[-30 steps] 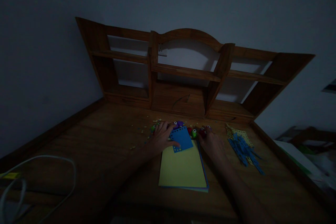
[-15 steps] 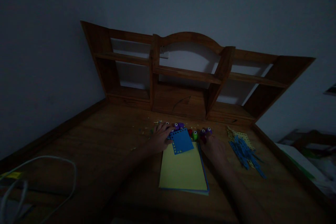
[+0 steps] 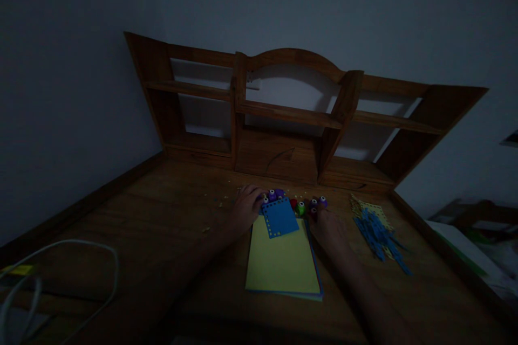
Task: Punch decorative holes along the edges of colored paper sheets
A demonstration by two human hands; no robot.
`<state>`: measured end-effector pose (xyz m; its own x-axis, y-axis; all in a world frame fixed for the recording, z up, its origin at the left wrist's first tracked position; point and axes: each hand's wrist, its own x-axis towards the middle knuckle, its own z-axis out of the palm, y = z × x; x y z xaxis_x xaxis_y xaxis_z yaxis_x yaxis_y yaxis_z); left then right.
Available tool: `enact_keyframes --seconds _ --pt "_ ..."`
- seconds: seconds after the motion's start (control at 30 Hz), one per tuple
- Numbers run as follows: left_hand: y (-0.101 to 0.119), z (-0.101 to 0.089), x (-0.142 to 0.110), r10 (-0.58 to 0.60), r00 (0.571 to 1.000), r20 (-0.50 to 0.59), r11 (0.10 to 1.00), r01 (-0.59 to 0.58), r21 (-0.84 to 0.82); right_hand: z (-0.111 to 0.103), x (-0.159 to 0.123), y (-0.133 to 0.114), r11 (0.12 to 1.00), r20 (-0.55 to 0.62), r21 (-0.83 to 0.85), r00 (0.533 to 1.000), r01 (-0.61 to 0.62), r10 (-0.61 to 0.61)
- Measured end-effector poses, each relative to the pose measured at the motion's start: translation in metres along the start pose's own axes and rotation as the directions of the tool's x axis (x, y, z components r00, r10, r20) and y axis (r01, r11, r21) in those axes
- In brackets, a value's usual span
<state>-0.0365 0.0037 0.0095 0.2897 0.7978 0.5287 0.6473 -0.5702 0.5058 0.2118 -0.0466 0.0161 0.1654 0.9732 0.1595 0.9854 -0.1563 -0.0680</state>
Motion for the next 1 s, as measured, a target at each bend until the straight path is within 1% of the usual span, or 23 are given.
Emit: enact_keyframes --seconds 0.1,0.3,0.43,0.5,0.63,0.77,0.83,0.93,1.0 --pt "0.001 0.000 0.001 -0.009 1.000 -0.016 1.000 0.008 -0.029 -0.002 -0.001 -0.002 1.000 -0.024 0.018 1.000 -0.004 0.004" --pt "0.002 0.000 0.001 -0.037 0.999 -0.032 0.995 0.034 -0.091 -0.015 -0.009 -0.011 0.994 -0.131 0.113 0.991 0.010 0.004" --pt "-0.001 0.003 0.003 -0.067 0.992 -0.107 0.987 0.050 -0.153 -0.020 -0.012 -0.020 0.962 -0.199 0.246 0.978 0.119 -0.070" --pt "-0.002 0.004 0.003 -0.096 0.985 -0.145 0.982 0.070 -0.175 -0.019 -0.013 -0.024 0.943 -0.184 0.291 0.976 0.163 -0.112" --pt "-0.003 0.004 0.004 -0.136 0.978 -0.158 0.974 0.102 -0.203 -0.013 -0.015 -0.030 0.924 -0.102 0.320 0.977 0.209 -0.186" --pt "-0.004 0.003 0.003 -0.149 0.977 -0.150 0.961 0.107 -0.254 -0.009 -0.017 -0.034 0.928 -0.069 0.301 0.976 0.218 -0.207" --pt "-0.005 0.003 0.003 -0.174 0.973 -0.155 0.955 0.128 -0.268 -0.008 -0.017 -0.034 0.926 -0.031 0.318 0.979 0.202 -0.203" --pt "-0.008 0.004 0.003 -0.205 0.964 -0.172 0.943 0.148 -0.298 -0.004 -0.014 -0.032 0.890 0.029 0.423 0.979 0.169 -0.200" --pt "-0.010 0.005 0.003 -0.212 0.959 -0.189 0.936 0.144 -0.320 0.000 -0.011 -0.030 0.839 0.015 0.515 0.976 0.178 -0.216"
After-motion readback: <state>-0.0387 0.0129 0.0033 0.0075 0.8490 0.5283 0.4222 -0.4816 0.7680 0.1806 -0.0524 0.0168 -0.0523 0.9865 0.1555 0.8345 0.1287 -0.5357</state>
